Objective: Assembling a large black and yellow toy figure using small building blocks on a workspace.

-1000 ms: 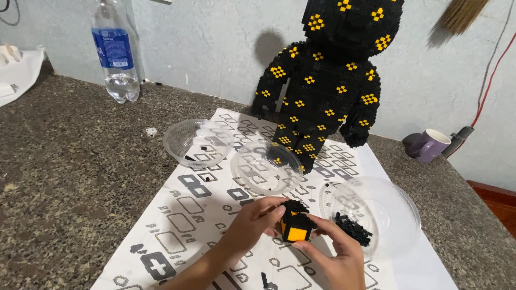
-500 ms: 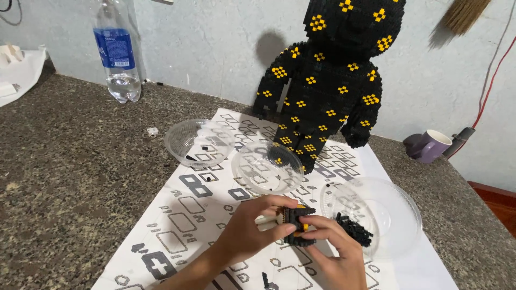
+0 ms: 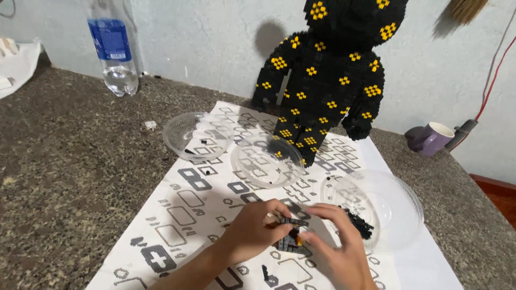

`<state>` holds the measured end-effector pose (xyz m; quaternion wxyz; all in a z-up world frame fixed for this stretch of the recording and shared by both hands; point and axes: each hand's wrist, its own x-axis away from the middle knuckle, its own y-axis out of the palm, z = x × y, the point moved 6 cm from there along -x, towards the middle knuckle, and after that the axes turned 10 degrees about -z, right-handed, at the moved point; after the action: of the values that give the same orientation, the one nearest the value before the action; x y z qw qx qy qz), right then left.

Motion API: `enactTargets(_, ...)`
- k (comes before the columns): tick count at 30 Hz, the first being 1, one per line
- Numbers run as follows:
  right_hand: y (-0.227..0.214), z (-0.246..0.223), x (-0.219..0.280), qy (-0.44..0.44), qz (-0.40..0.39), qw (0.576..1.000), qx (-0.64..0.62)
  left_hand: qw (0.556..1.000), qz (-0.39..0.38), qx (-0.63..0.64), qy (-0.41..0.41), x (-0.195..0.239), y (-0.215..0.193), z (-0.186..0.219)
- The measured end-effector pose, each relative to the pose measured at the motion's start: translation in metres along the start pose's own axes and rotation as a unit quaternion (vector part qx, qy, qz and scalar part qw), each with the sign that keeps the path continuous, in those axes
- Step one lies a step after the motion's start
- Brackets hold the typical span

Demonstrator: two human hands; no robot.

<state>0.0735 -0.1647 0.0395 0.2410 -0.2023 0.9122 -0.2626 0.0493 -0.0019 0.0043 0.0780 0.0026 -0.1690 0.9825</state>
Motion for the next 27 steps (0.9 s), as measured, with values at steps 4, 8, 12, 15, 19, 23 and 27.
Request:
enactTargets(4, 0.017, 0.032, -0.003, 0.148, -0.088, 0.984, -0.051, 0.998, 0.020, -0.059, 0.014, -0.006, 0.006, -0.010)
enactTargets(8, 0.022, 0.044, -0.006, 0.181, -0.085, 0.974, -0.101, 0.988, 0.018, -0.150, 0.019, -0.011, 0.001, -0.008)
enactTargets(12, 0.026, 0.041, -0.008, 0.162, -0.109, 0.974, -0.113, 0.983, 0.047, -0.144, 0.104, -0.010, -0.004, -0.007)
enactTargets(15, 0.027, 0.038, -0.007, 0.224, -0.101, 0.955, -0.164, 0.986, 0.012, -0.138, 0.089, -0.006, -0.004, 0.004)
enactTargets(19, 0.026, 0.049, -0.008, 0.220, -0.092, 0.961, -0.141, 0.948, 0.019, -0.225, 0.224, -0.026, 0.004, 0.008)
enactTargets(23, 0.025, 0.049, -0.009, 0.202, -0.090, 0.969, -0.109, 0.929, -0.109, -0.333, 0.123, -0.048, 0.018, 0.009)
enactTargets(27, 0.025, 0.053, -0.009, 0.179, -0.097, 0.973, -0.106, 0.863, -0.193, -0.456, 0.100, -0.071, 0.033, 0.018)
